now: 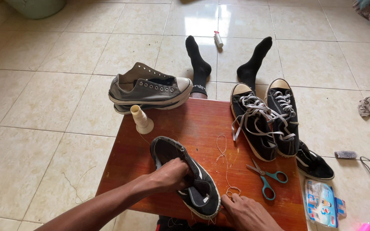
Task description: The person sews the sole of a black sneaker by hand using a needle and thread, pulling the thread through the material and tying knots.
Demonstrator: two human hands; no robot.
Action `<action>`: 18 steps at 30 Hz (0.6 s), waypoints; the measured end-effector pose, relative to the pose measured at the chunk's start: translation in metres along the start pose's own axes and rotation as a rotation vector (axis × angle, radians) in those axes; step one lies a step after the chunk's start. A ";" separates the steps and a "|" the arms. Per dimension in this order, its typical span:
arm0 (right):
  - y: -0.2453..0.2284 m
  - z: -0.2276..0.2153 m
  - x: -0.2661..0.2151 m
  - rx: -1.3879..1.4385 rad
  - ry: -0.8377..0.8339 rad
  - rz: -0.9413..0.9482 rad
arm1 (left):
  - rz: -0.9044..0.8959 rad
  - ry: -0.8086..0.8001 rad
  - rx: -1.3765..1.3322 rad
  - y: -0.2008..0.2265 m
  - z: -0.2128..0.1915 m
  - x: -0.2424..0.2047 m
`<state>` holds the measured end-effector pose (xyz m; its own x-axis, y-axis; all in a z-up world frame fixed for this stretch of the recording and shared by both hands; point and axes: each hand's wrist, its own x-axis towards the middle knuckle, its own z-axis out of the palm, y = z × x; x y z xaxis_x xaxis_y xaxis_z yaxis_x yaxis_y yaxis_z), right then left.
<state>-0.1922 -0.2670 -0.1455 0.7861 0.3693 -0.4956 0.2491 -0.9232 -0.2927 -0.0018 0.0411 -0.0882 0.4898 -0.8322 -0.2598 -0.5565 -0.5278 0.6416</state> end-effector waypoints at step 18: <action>-0.023 -0.009 -0.038 -0.309 0.656 0.153 | -0.155 -0.053 0.095 0.018 -0.006 0.001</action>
